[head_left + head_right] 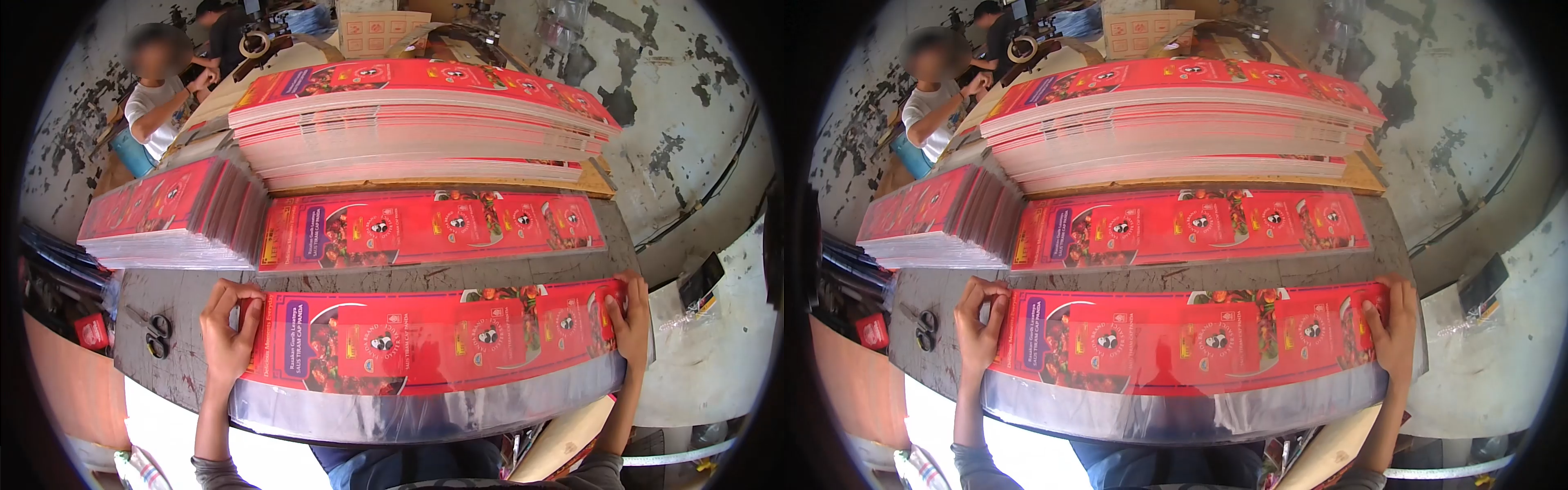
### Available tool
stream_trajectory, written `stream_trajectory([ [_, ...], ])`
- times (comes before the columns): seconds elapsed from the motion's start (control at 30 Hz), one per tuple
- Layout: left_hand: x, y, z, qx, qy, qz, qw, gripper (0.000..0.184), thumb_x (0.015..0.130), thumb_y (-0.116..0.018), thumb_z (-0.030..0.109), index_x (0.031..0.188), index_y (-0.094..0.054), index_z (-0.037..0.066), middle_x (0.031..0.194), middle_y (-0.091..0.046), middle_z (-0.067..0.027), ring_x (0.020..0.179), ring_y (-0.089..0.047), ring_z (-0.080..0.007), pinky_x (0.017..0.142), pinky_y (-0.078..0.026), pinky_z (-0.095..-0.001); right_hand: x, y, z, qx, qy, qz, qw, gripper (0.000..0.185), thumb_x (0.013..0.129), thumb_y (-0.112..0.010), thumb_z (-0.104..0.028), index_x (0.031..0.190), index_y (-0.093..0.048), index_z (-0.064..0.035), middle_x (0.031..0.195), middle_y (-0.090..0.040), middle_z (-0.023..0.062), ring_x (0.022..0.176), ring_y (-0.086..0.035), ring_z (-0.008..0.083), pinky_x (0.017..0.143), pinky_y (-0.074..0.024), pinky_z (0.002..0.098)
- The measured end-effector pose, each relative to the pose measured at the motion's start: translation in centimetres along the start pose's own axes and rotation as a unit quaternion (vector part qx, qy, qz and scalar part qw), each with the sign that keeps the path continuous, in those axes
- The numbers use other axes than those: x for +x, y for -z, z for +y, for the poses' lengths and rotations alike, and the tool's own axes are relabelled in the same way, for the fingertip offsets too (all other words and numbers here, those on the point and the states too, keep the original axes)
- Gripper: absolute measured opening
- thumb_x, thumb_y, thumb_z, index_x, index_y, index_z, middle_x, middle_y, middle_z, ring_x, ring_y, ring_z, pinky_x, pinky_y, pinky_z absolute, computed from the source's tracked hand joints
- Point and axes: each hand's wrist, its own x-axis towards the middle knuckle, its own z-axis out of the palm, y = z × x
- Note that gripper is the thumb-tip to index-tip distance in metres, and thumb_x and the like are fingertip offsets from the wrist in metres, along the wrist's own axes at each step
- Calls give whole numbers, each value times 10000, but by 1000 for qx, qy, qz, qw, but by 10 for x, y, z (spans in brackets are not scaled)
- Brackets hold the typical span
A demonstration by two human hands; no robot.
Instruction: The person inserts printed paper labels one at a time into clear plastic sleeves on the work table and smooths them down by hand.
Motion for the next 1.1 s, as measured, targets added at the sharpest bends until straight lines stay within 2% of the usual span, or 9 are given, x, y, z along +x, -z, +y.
stream_trajectory([
  [0.13, -1, -1, -4, -14, -9, 2, 1000, 80, 797, -581, -62, 858, -617, -27, 840, -603, -120, 726, -587, -199, 689, -461, -287, 0, 0, -4, 12, -6, 14, 1000, 320, 831, -584, -151, 1101, -528, 10, 1096, -513, 192, 1018, -488, 356, 895, -383, 388],
  [0.37, 0, 0, -2, -1, -24, 12, 1000, 84, 795, -582, -66, 860, -621, -29, 835, -608, -122, 724, -590, -194, 682, -466, -292, 0, -1, -1, 17, 3, 17, 1000, 325, 832, -583, -155, 1109, -527, 6, 1094, -516, 190, 1023, -490, 355, 901, -383, 386],
  [0.67, 0, -1, -2, 2, -15, 6, 1000, 93, 784, -590, -80, 853, -626, -27, 841, -612, -119, 718, -596, -191, 673, -468, -281, 0, -1, -3, 6, 6, 13, 1000, 339, 839, -572, -173, 1123, -526, 7, 1155, -506, 196, 1080, -473, 360, 940, -369, 390],
  [0.77, -1, -1, -3, -10, -15, 7, 1000, 89, 788, -588, -77, 854, -622, -28, 842, -612, -119, 719, -593, -192, 676, -466, -283, 0, -1, -2, -3, -8, 1, 1000, 318, 855, -545, -137, 1131, -511, 17, 1183, -499, 201, 1105, -474, 345, 972, -353, 369],
  [0.83, -1, -2, -4, -13, -10, 5, 1000, 84, 791, -587, -75, 853, -621, -29, 841, -611, -118, 718, -591, -191, 678, -464, -282, -1, -2, 0, 4, -11, 9, 1000, 342, 852, -560, -192, 1121, -521, 15, 1146, -505, 201, 1075, -472, 369, 932, -370, 392],
  [1.1, -2, -2, -4, -16, -3, 9, 1000, 78, 797, -579, -72, 854, -615, -32, 836, -607, -115, 714, -582, -179, 681, -457, -279, -2, -3, -1, 2, 6, 22, 1000, 331, 846, -572, -171, 1115, -519, 15, 1120, -508, 201, 1046, -480, 368, 914, -376, 393],
])
